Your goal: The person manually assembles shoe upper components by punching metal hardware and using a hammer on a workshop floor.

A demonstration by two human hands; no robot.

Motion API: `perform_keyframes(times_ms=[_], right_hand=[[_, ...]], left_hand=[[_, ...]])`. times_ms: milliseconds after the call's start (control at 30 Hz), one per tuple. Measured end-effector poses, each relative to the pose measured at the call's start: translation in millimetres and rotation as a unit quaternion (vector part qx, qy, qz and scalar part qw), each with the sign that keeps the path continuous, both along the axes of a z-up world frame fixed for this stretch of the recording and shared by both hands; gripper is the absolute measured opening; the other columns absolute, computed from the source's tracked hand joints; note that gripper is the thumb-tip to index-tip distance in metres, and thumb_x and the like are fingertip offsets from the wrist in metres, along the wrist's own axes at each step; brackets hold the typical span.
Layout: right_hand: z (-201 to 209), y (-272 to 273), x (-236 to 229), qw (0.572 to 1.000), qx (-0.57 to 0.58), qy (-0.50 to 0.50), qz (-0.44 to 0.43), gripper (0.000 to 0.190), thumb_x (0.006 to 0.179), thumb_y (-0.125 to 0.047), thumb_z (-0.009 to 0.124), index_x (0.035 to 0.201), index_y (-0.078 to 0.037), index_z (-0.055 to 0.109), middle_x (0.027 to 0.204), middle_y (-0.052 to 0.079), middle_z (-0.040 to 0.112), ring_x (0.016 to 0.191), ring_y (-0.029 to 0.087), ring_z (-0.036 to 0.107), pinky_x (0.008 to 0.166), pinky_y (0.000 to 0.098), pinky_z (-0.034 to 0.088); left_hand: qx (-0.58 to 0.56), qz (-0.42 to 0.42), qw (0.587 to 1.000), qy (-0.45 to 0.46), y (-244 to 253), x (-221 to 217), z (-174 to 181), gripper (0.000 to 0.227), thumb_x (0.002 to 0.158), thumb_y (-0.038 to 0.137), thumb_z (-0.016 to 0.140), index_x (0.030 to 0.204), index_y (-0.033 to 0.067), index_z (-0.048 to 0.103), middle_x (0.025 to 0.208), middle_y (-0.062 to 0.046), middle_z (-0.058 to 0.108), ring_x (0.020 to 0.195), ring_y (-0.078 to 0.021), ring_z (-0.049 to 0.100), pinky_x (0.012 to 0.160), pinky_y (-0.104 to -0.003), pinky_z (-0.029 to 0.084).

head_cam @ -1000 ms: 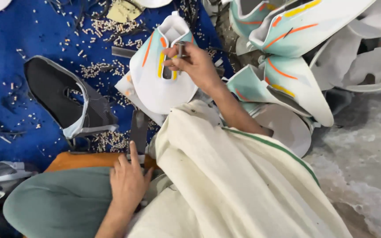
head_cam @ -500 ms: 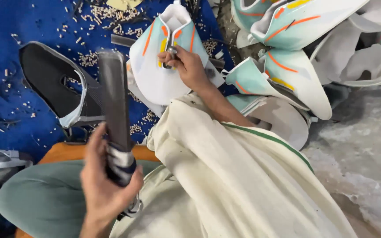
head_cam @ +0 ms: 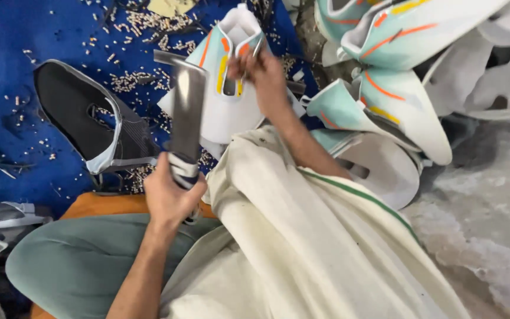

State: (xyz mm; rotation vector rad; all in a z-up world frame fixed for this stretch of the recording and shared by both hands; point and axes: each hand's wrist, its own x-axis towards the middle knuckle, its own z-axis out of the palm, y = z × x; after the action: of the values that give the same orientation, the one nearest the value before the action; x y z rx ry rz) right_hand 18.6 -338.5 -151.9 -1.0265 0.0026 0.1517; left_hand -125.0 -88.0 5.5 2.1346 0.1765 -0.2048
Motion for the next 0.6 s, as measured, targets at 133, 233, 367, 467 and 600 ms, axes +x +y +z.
perform_keyframes(times_ms=[133, 233, 367, 467, 600], right_hand=[[38.3, -0.7, 23.4, 0.999, -0.027, 0.023, -0.019, 0.013, 0.108, -0.017, 0.054, 0.105, -0.005, 0.056, 0.118, 0.017, 0.073, 0.106, 0.025, 0.074, 0.095, 0.0355, 0.061], [25.2, 4.1, 24.2, 0.991, -0.087, 0.02, 0.097, 0.01, 0.105, -0.012, 0.06, 0.105, -0.002, 0.057, 0.123, 0.017, 0.071, 0.112, 0.023, 0.073, 0.098, 0.034, 0.06], [44.3, 11.0, 1.5, 0.963, -0.243, -0.112, 0.029, 0.008, 0.106, -0.006, 0.057, 0.103, 0.001, 0.058, 0.123, 0.017, 0.073, 0.113, 0.022, 0.074, 0.098, 0.0334, 0.06], [33.1, 7.4, -5.8, 0.901, -0.39, -0.188, 0.018, 0.013, 0.103, -0.004, 0.057, 0.114, 0.002, 0.061, 0.118, 0.019, 0.074, 0.113, 0.024, 0.073, 0.094, 0.0335, 0.06], [11.9, 3.8, 20.2, 0.987, -0.155, -0.041, -0.011, 0.016, 0.11, -0.011, 0.059, 0.1, 0.002, 0.062, 0.112, 0.018, 0.075, 0.097, 0.021, 0.073, 0.088, 0.0331, 0.06]], left_hand=[[-0.072, 0.014, 0.993, -0.096, -8.5, 8.7, 75.0, 0.045, 0.076, 0.016, 0.081, 0.113, -0.0006, 0.059, 0.084, -0.01, 0.071, 0.072, -0.0177, 0.067, 0.073, -0.031, 0.057], [-0.081, 0.025, 0.982, -0.171, -9.9, 13.5, 108.9, 0.044, 0.07, 0.016, 0.081, 0.104, 0.0015, 0.057, 0.078, -0.007, 0.064, 0.066, -0.0133, 0.064, 0.061, -0.027, 0.054], [-0.173, -0.042, 0.962, -0.206, -12.8, 20.0, 36.6, 0.048, 0.069, 0.017, 0.082, 0.098, 0.0049, 0.047, 0.083, -0.008, 0.065, 0.071, -0.0146, 0.064, 0.068, -0.03, 0.054], [-0.073, -0.055, 0.987, -0.13, -13.7, 17.3, -29.5, 0.044, 0.069, 0.018, 0.086, 0.098, 0.0048, 0.056, 0.083, -0.01, 0.069, 0.072, -0.0226, 0.07, 0.069, -0.033, 0.056], [0.052, -0.026, 0.998, -0.037, -15.2, 13.1, -14.5, 0.045, 0.07, 0.022, 0.088, 0.1, 0.0032, 0.06, 0.082, -0.012, 0.071, 0.071, -0.025, 0.073, 0.068, -0.036, 0.055]])
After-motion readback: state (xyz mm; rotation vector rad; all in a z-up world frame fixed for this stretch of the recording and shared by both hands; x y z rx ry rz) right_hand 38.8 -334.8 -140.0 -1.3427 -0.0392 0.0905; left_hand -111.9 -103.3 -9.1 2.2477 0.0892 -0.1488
